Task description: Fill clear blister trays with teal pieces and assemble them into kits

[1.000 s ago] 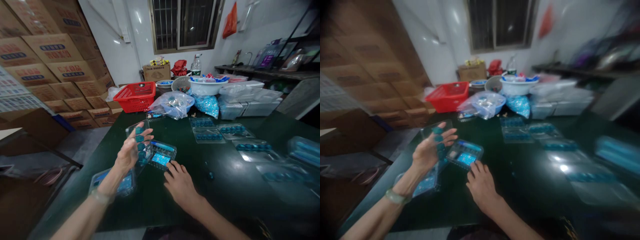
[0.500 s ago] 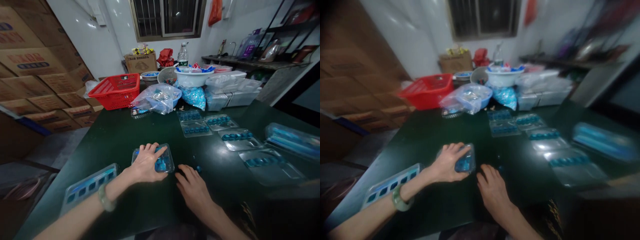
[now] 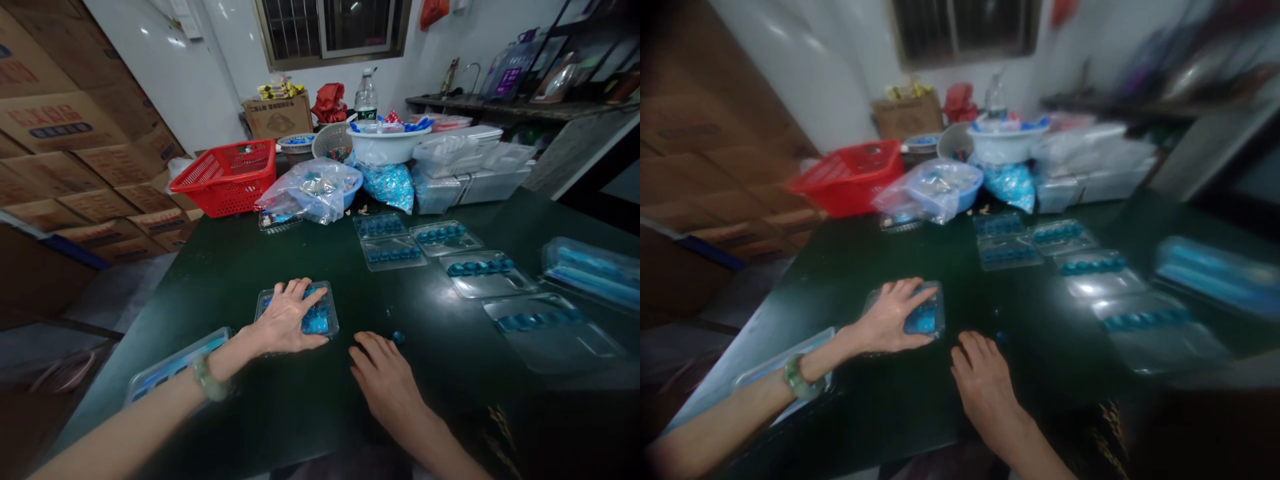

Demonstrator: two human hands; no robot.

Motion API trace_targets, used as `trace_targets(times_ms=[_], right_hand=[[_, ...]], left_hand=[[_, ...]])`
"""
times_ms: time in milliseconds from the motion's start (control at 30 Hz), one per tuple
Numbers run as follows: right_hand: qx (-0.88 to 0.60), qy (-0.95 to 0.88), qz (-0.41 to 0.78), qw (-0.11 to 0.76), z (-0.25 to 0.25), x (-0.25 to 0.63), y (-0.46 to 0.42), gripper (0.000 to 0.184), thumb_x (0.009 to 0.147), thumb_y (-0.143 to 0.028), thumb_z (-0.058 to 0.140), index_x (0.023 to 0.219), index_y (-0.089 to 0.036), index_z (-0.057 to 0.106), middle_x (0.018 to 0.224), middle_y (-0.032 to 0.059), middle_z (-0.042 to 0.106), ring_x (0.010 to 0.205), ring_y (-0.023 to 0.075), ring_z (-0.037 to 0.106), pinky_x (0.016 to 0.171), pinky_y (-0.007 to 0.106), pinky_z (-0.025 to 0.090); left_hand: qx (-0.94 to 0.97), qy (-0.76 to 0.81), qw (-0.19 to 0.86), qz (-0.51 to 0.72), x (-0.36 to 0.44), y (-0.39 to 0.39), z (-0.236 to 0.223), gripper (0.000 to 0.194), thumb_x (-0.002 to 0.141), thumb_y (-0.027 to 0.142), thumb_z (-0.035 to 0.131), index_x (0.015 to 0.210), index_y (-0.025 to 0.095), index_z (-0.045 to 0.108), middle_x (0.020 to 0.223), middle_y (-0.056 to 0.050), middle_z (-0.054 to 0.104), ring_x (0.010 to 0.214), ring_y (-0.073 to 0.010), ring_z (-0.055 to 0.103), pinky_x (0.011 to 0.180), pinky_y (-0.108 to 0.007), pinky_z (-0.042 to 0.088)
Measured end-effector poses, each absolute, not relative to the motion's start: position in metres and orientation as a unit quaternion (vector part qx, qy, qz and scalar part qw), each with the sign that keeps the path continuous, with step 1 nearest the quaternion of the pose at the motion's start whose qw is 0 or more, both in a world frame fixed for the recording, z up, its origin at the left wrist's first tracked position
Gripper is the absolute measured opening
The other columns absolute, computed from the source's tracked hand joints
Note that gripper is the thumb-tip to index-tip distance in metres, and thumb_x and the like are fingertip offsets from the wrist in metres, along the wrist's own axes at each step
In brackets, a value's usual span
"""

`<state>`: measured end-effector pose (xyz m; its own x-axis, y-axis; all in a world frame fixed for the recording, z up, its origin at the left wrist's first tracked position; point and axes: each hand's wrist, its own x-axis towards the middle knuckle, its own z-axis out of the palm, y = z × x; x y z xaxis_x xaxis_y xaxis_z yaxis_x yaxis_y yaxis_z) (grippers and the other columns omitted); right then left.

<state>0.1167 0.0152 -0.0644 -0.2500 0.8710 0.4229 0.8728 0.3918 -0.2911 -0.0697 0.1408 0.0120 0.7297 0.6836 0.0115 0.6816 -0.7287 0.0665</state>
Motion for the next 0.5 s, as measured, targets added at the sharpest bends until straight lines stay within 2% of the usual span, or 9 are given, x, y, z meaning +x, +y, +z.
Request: trace_targets(times_ms=[267,367,433,500], right_hand=[[-0.552,-0.789,0.017,0.269,-0.063,0.117,0.016,0.021,0.083,-0.011,0.043,0.099,-0.016,0.055,0.11,0.0108,0.051,0.104,0.0243,0.047,0.082,0.039,0.04],[-0.549,-0.788,0.029,0.277,-0.064,0.119,0.016,0.022,0.083,-0.011,0.042,0.101,-0.017,0.055,0.11,0.0104,0.052,0.103,0.0241,0.047,0.082,0.039,0.04],[-0.55,-0.783,0.042,0.288,-0.062,0.121,0.016,0.024,0.083,-0.012,0.043,0.105,-0.017,0.053,0.109,0.0101,0.052,0.101,0.0232,0.048,0.081,0.039,0.041],[-0.557,-0.769,0.043,0.311,-0.056,0.12,0.019,0.029,0.084,-0.017,0.044,0.113,-0.017,0.049,0.111,0.011,0.051,0.101,0.0233,0.048,0.082,0.04,0.042]], left_hand=[[0.909,0.413,0.031,0.044,-0.064,0.145,0.015,0.077,0.061,0.058,0.056,0.126,0.021,0.041,0.119,-0.018,0.044,0.102,-0.0364,0.041,0.078,-0.05,0.032],[0.902,0.427,0.026,0.059,-0.065,0.147,0.027,0.079,0.061,0.058,0.057,0.128,0.02,0.038,0.121,-0.018,0.042,0.104,-0.0361,0.04,0.079,-0.051,0.032],[0.891,0.44,0.043,0.101,-0.067,0.148,0.038,0.081,0.062,0.055,0.058,0.131,0.021,0.032,0.123,-0.017,0.041,0.107,-0.0344,0.039,0.082,-0.051,0.032],[0.866,0.452,0.104,0.19,-0.068,0.148,0.049,0.082,0.063,0.05,0.062,0.132,0.024,0.027,0.123,-0.014,0.042,0.109,-0.0313,0.039,0.086,-0.049,0.032]])
